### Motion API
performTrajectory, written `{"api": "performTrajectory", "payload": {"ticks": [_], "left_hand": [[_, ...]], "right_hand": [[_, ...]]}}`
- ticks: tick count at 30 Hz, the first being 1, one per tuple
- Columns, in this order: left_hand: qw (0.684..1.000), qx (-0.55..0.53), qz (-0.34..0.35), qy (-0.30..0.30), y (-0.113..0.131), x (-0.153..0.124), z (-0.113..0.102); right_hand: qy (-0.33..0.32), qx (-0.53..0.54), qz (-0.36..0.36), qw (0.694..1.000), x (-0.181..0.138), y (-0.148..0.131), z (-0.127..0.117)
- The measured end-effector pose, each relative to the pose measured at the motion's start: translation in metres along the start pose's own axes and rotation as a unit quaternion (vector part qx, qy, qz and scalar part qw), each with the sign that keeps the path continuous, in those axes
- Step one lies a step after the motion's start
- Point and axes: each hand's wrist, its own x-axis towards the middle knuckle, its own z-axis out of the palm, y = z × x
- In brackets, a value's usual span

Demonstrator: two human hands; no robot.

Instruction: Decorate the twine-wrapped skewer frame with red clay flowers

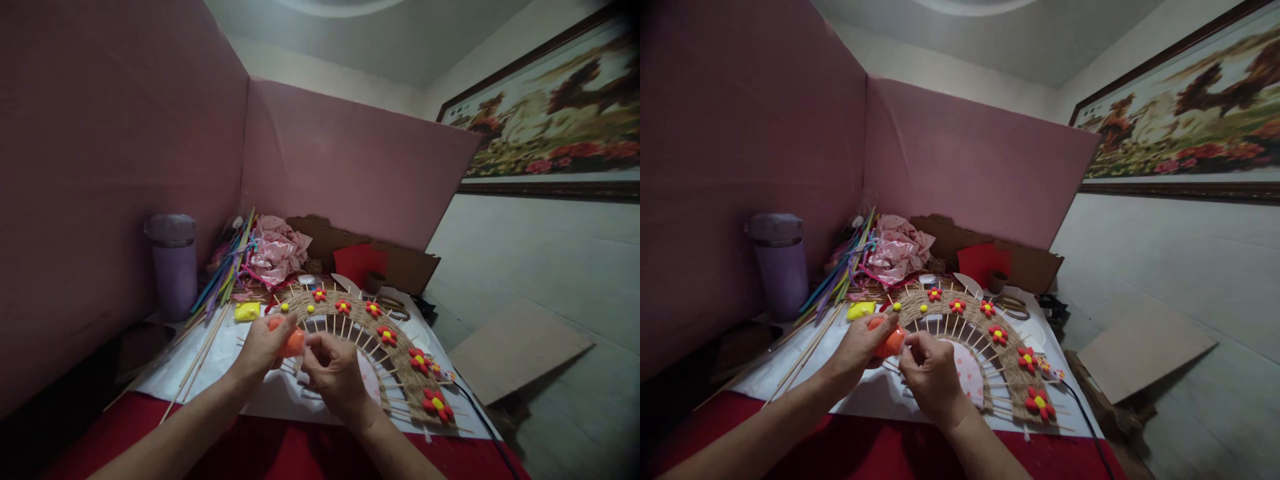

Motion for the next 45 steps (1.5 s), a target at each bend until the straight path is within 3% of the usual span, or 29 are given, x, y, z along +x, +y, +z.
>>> {"api": "performTrajectory", "payload": {"ticks": [3,5,9,13,15,18,21,27,36,45], "left_hand": [[1.000,-0.011,-0.007,-0.013,0.000,-0.002,0.004],[0.998,-0.047,-0.017,-0.031,-0.001,-0.002,0.005],[0.990,-0.123,-0.051,-0.050,-0.005,0.002,0.003],[0.982,-0.177,-0.069,-0.019,-0.006,0.010,-0.007],[0.980,-0.188,-0.063,-0.004,-0.005,0.011,-0.010],[0.980,-0.181,-0.063,-0.051,-0.004,0.010,-0.008],[0.982,-0.159,-0.065,-0.082,-0.005,0.007,-0.004],[0.985,-0.149,-0.057,-0.063,-0.007,0.006,-0.003],[0.987,-0.139,-0.060,-0.055,-0.010,0.011,-0.006],[0.989,-0.130,-0.071,-0.023,-0.007,0.009,-0.005]], "right_hand": [[0.049,-0.049,-0.041,0.997,-0.001,0.000,0.002],[0.062,-0.037,-0.027,0.997,0.000,-0.001,0.004],[0.061,0.100,0.098,0.988,0.003,-0.002,0.006],[0.092,0.255,0.182,0.945,0.010,0.000,-0.002],[0.107,0.281,0.162,0.940,0.013,-0.001,-0.006],[0.059,0.270,0.132,0.952,0.012,-0.004,-0.007],[0.030,0.202,0.100,0.974,0.009,-0.006,-0.003],[0.012,0.092,0.058,0.994,0.004,-0.003,-0.003],[0.096,0.233,0.088,0.964,0.016,-0.001,-0.013],[0.074,0.282,0.110,0.950,0.024,0.006,-0.022]]}}
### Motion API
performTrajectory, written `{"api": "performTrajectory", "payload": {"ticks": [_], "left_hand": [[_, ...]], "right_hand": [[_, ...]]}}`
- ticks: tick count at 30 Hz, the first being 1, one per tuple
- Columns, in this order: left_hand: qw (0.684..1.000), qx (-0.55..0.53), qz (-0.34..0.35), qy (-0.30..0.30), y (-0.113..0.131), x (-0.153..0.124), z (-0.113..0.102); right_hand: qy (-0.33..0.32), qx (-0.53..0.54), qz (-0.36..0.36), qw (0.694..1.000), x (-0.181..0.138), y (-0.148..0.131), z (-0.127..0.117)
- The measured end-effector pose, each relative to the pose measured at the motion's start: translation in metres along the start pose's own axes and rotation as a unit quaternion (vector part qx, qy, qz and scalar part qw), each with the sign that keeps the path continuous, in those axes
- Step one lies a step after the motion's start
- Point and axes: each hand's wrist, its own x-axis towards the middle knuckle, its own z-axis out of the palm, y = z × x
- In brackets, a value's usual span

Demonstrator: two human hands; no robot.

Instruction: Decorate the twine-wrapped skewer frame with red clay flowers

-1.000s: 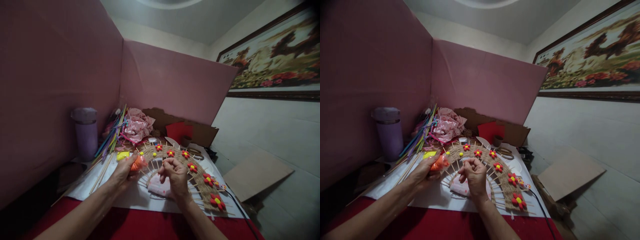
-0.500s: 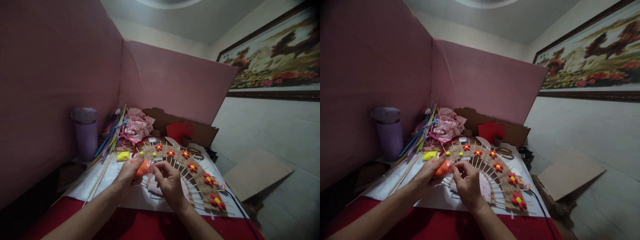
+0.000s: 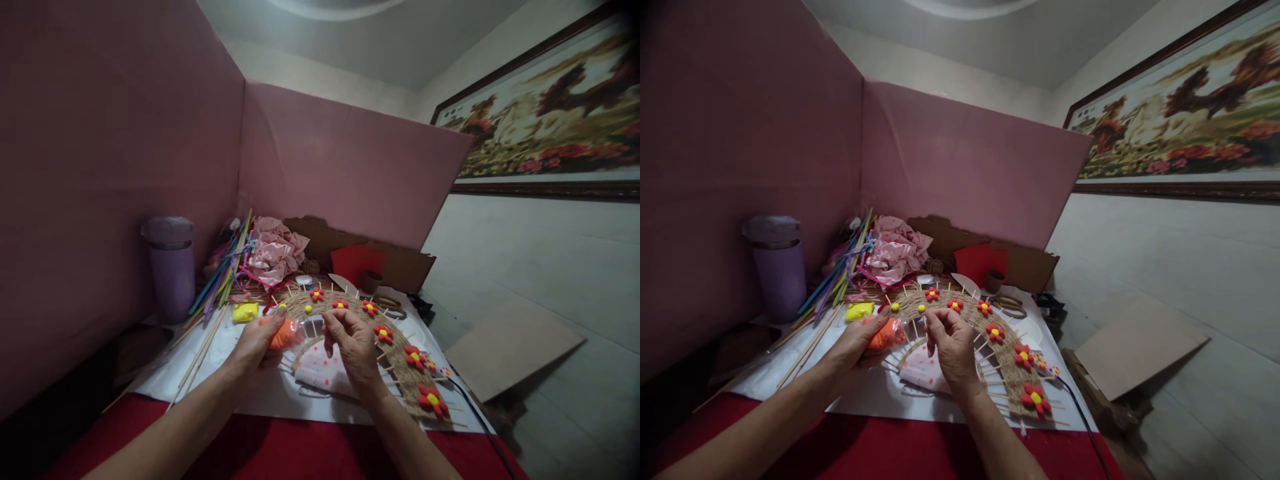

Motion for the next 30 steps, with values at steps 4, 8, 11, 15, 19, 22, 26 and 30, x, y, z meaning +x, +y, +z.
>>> {"api": "performTrajectory", "payload": {"ticks": [4,8,11,15,19,22,26,30], "left_hand": [[1.000,-0.001,0.001,-0.007,0.001,-0.001,0.002],[1.000,-0.003,0.001,-0.006,0.002,-0.002,0.002],[1.000,-0.006,-0.003,-0.014,0.002,-0.002,0.002],[1.000,-0.004,-0.003,-0.013,0.001,-0.001,0.001],[1.000,-0.003,-0.001,-0.025,0.001,0.000,0.000],[1.000,-0.009,0.001,-0.023,0.000,0.001,-0.001],[1.000,-0.016,0.003,-0.023,0.000,0.001,-0.002],[1.000,-0.017,0.003,-0.025,-0.001,0.001,-0.002]], "right_hand": [[-0.017,0.032,0.025,0.999,0.003,0.001,-0.004],[-0.024,0.070,0.048,0.996,0.005,0.008,-0.005],[-0.018,0.094,0.067,0.993,0.005,0.013,-0.004],[-0.027,0.101,0.088,0.991,0.005,0.013,-0.002],[-0.041,0.108,0.080,0.990,0.002,0.010,0.000],[-0.048,0.103,0.085,0.990,-0.001,0.011,0.006],[-0.049,0.087,0.100,0.990,-0.001,0.008,0.006],[0.106,0.163,-0.006,0.981,0.018,-0.018,-0.035]]}}
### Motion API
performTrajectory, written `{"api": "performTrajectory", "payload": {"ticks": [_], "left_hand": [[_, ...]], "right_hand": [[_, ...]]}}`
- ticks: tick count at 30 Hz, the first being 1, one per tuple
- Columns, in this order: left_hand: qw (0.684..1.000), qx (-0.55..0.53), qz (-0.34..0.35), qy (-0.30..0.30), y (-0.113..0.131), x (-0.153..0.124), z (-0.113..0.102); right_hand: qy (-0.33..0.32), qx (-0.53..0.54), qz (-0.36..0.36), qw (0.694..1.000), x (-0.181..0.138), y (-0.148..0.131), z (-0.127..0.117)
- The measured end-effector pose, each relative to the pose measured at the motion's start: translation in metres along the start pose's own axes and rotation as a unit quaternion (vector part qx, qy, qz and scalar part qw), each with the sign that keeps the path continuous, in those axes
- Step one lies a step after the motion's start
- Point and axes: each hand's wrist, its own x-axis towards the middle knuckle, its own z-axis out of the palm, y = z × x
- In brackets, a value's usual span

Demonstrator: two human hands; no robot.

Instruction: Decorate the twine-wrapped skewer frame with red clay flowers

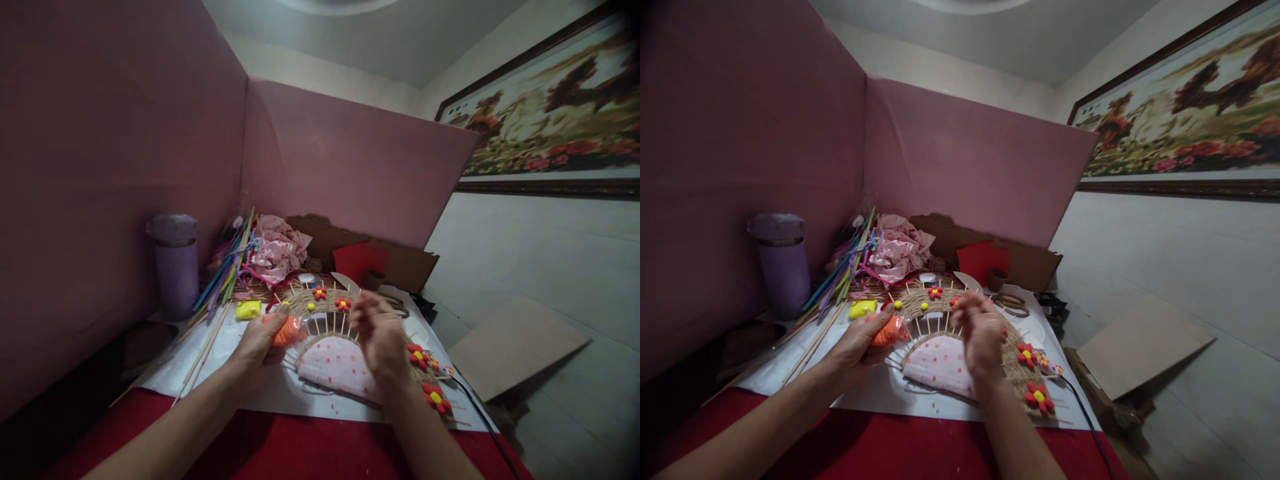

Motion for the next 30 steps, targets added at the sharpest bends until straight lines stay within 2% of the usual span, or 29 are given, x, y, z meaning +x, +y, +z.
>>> {"api": "performTrajectory", "payload": {"ticks": [2,5,7,9,11,14,17,19,24,30], "left_hand": [[1.000,-0.001,-0.002,0.007,0.000,-0.001,0.001],[1.000,0.001,-0.004,-0.002,0.000,-0.001,0.001],[1.000,0.002,0.000,-0.012,0.000,-0.001,0.002],[1.000,0.004,0.002,-0.018,0.001,-0.001,0.001],[1.000,0.004,0.000,-0.018,0.001,-0.001,0.001],[1.000,0.002,-0.007,-0.013,0.002,-0.002,0.001],[1.000,0.003,-0.004,-0.007,0.004,-0.004,0.002],[1.000,0.006,-0.004,-0.014,0.004,-0.005,0.003],[1.000,0.008,0.006,-0.011,0.002,-0.003,0.003],[0.999,0.019,0.024,0.023,0.001,-0.002,0.003]], "right_hand": [[0.073,0.071,-0.088,0.991,0.017,-0.020,-0.019],[0.115,0.074,-0.077,0.988,0.030,-0.025,-0.033],[0.088,0.046,-0.012,0.995,0.025,-0.011,-0.026],[0.065,-0.007,-0.005,0.998,0.010,0.007,-0.009],[-0.009,-0.093,-0.003,0.996,-0.008,0.021,0.010],[-0.128,-0.215,-0.016,0.968,-0.031,0.029,0.028],[-0.154,-0.327,-0.072,0.929,-0.042,0.029,0.033],[-0.168,-0.360,-0.109,0.911,-0.044,0.028,0.033],[-0.191,-0.374,-0.166,0.892,-0.047,0.024,0.034],[-0.223,-0.387,-0.170,0.878,-0.049,0.024,0.035]]}}
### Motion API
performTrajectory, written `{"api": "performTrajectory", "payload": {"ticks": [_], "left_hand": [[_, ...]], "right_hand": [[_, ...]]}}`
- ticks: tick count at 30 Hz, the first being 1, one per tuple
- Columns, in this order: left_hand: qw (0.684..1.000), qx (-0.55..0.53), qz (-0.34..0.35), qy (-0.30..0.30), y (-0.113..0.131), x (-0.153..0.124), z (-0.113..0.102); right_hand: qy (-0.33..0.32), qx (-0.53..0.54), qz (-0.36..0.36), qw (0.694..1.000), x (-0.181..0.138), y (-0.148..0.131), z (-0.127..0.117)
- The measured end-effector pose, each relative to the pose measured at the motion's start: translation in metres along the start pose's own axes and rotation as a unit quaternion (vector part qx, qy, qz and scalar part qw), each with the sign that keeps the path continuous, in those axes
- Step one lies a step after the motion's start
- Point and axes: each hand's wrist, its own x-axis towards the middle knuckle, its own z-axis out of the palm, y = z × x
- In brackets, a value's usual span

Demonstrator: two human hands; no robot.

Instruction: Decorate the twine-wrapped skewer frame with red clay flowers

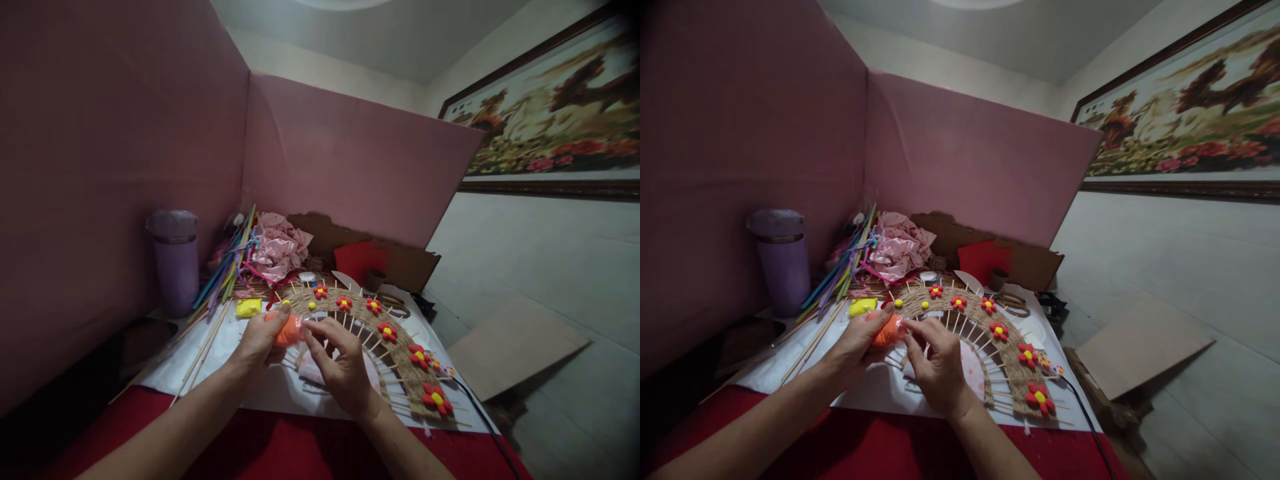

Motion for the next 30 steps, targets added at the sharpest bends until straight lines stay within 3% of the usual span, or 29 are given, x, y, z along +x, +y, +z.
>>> {"api": "performTrajectory", "payload": {"ticks": [7,15,20,30], "left_hand": [[1.000,0.029,-0.006,-0.008,0.004,-0.001,-0.001],[0.988,0.036,0.009,-0.147,0.006,-0.005,-0.002],[0.991,0.059,-0.013,-0.118,0.006,-0.002,-0.004],[0.993,0.117,0.022,-0.015,0.001,-0.002,0.001]], "right_hand": [[-0.014,0.013,-0.003,1.000,0.000,0.005,0.001],[0.014,0.033,0.012,0.999,0.005,0.015,-0.005],[0.008,0.070,0.000,0.998,0.005,0.017,-0.003],[-0.033,0.062,0.036,0.997,0.003,0.007,0.001]]}}
